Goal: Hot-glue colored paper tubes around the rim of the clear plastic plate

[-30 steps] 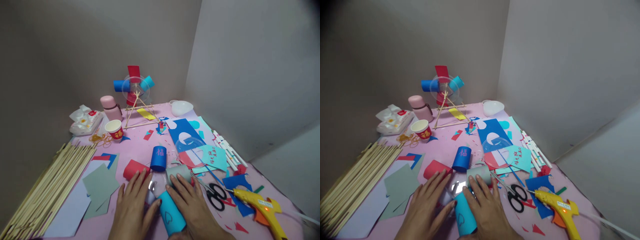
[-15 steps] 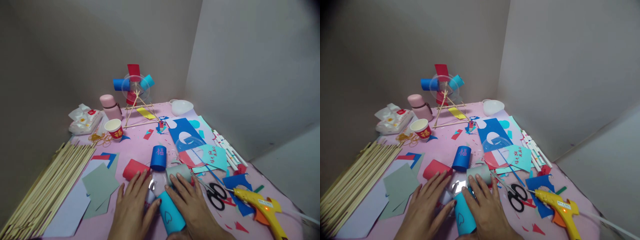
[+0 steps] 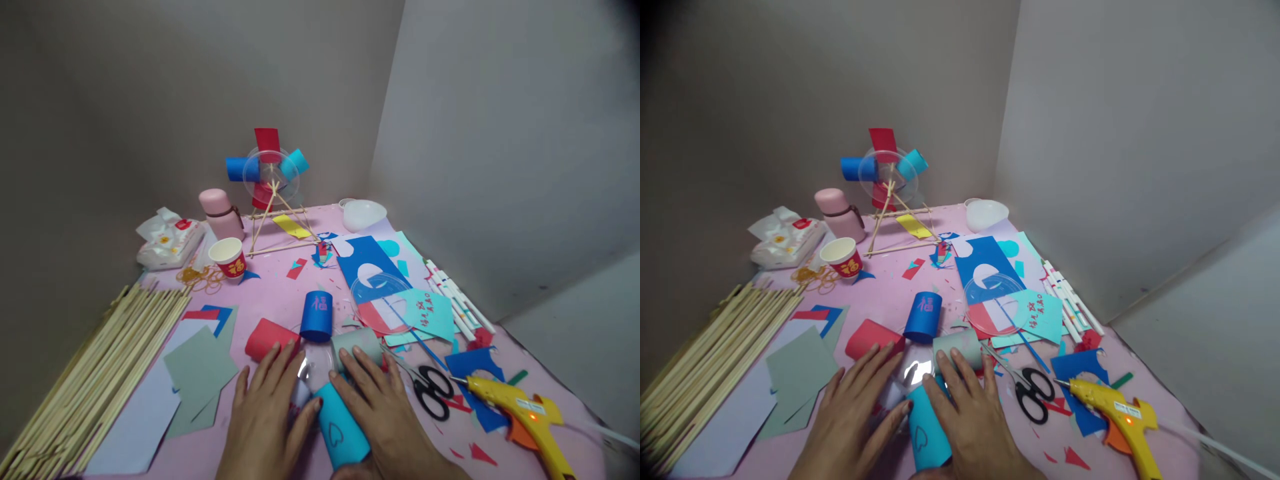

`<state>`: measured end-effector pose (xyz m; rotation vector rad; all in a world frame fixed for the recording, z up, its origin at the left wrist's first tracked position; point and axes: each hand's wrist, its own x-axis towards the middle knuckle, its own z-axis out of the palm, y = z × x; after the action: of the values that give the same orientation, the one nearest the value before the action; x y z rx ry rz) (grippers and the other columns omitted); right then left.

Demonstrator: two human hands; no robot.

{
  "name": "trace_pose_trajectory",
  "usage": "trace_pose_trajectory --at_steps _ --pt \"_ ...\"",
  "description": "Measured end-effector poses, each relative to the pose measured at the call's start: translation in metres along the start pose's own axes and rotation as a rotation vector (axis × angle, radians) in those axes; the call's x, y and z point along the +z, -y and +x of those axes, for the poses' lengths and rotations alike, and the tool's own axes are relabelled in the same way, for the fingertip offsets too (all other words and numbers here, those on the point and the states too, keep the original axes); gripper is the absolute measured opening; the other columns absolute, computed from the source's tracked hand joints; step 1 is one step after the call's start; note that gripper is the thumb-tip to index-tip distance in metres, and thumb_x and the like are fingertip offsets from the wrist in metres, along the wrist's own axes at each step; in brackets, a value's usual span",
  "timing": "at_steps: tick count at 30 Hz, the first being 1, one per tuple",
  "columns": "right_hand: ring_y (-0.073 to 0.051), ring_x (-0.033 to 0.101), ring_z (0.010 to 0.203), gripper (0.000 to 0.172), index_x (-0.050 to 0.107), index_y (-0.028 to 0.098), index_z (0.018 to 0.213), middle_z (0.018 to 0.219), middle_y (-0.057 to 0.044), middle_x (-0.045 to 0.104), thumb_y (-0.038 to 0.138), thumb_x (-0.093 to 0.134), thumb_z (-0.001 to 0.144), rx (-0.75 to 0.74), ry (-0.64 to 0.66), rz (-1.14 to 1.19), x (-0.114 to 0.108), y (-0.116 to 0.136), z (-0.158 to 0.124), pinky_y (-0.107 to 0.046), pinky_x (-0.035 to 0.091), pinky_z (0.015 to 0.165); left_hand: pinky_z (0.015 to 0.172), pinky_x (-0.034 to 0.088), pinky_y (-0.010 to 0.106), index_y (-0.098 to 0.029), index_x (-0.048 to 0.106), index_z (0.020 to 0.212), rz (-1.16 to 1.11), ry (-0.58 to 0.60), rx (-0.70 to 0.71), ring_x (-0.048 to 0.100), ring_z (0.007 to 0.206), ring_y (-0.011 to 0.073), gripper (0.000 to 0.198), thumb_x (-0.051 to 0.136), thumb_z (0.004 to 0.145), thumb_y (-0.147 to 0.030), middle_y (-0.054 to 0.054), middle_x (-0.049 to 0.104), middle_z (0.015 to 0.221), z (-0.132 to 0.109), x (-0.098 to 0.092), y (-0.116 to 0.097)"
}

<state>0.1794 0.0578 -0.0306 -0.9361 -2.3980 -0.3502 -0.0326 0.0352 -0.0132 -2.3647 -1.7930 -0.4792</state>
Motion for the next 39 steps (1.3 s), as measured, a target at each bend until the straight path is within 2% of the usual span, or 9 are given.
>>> trace_pose_trajectory --at_steps 5,10,14,22,30,35,39 --pt "-0.032 0.047 0.125 0.089 0.055 0.017 0.129 0.132 -0.014 0.059 0.083 0.037 0.072 -0.002 -0.002 0.012 0.0024 0.0010 -0.0032 -0.052 0.002 0.113 0.092 0.045 0.058 -0.026 0.048 0.134 -0.020 0.011 -0.021 0.053 0.121 0.0305 0.046 0.048 0.088 -0.036 0.007 0.055 0.137 -0.0002 0.0012 -0.0004" --pt "-0.035 0.047 0.125 0.088 0.051 0.018 0.133 0.135 -0.016 0.057 0.080 0.043 0.071 0.011 0.032 0.057 0.0037 0.0008 -0.0058 -0.058 0.019 0.108 0.093 0.044 0.057 -0.026 0.048 0.133 -0.020 0.024 -0.028 0.053 0.121 0.0305 0.046 0.047 0.088 -0.036 0.008 0.055 0.137 0.0016 -0.0001 -0.0010" --pt "-0.034 0.044 0.127 0.088 0.050 0.017 0.134 0.136 -0.015 0.055 0.080 0.041 0.072 0.011 0.034 0.043 0.0042 0.0009 -0.0062 -0.059 0.017 0.108 0.092 0.045 0.058 -0.025 0.048 0.133 -0.023 0.024 -0.020 0.053 0.121 0.0312 0.046 0.047 0.088 -0.035 0.008 0.055 0.136 0.0024 -0.0007 -0.0011" --pt "-0.037 0.045 0.126 0.088 0.050 0.017 0.134 0.136 -0.016 0.055 0.080 0.040 0.073 0.032 0.040 0.068 0.0046 0.0031 -0.0058 -0.064 0.023 0.105 0.091 0.045 0.059 -0.025 0.048 0.133 -0.011 0.007 -0.012 0.053 0.121 0.0305 0.045 0.046 0.089 -0.036 0.008 0.055 0.137 0.0010 0.0028 -0.0011" --pt "-0.035 0.044 0.127 0.089 0.048 0.017 0.135 0.137 -0.016 0.055 0.080 0.043 0.072 0.018 0.051 0.065 0.0027 0.0014 -0.0050 -0.061 0.025 0.105 0.093 0.044 0.058 -0.027 0.048 0.134 -0.026 0.012 -0.025 0.053 0.121 0.0305 0.046 0.047 0.089 -0.035 0.008 0.055 0.136 0.0007 0.0019 -0.0011" --pt "-0.036 0.045 0.126 0.089 0.050 0.017 0.133 0.136 -0.017 0.055 0.081 0.041 0.071 0.020 0.047 0.064 0.0034 0.0022 -0.0042 -0.062 0.024 0.105 0.094 0.043 0.057 -0.027 0.048 0.134 -0.035 0.017 -0.035 0.053 0.122 0.0297 0.046 0.047 0.088 -0.035 0.008 0.055 0.137 0.0009 0.0012 -0.0013" --pt "-0.033 0.046 0.126 0.090 0.051 0.016 0.132 0.134 -0.014 0.058 0.082 0.036 0.072 0.000 0.023 0.022 0.0018 0.0009 -0.0031 -0.058 0.013 0.110 0.093 0.044 0.057 -0.026 0.047 0.134 -0.016 0.009 -0.020 0.053 0.121 0.0291 0.045 0.046 0.089 -0.034 0.008 0.055 0.137 0.0010 -0.0010 -0.0025"
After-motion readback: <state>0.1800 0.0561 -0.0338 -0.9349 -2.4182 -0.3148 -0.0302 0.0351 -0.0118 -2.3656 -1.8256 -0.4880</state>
